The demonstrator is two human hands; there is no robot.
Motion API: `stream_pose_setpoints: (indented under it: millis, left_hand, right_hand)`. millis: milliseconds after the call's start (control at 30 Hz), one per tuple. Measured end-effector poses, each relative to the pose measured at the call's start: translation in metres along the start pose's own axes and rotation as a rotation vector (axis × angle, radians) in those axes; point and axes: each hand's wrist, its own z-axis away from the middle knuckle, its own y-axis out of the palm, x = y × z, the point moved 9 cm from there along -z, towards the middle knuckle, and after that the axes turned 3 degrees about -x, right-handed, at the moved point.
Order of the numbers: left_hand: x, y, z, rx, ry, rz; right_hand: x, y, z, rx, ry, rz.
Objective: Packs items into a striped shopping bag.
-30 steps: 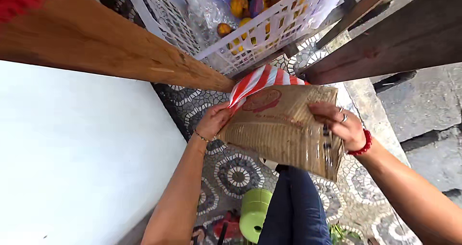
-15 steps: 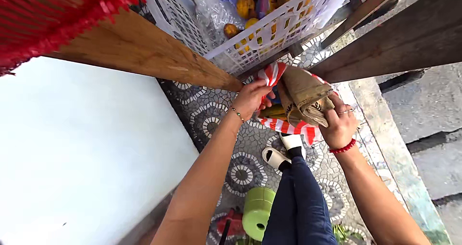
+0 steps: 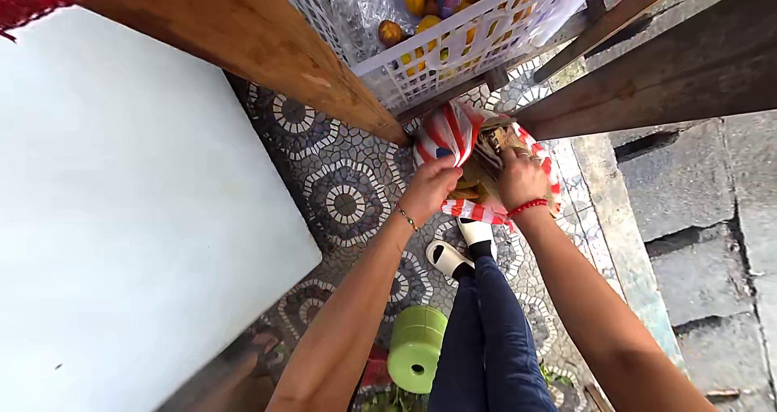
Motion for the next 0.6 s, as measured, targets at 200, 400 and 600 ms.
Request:
stream_pose_setpoints:
  millis: [200, 400, 600]
  left_hand:
    - [-0.025, -0.002, -0.033, -0.034, 0.042, -0.012]
    - [-0.05, -0.001, -0.062, 0.055, 0.032, -0.108]
    - [-0.045, -0.03, -0.054, -0.105, -0.004, -0.693]
  right_hand:
    - [0.006, -0.005, -0.055, 0.131, 0.053, 0.078]
    - [-0.014, -0.003, -0.108, 0.123, 0.085, 0.13]
    - [-0.019, -0.014, -0.112, 0.119, 0.054, 0.181]
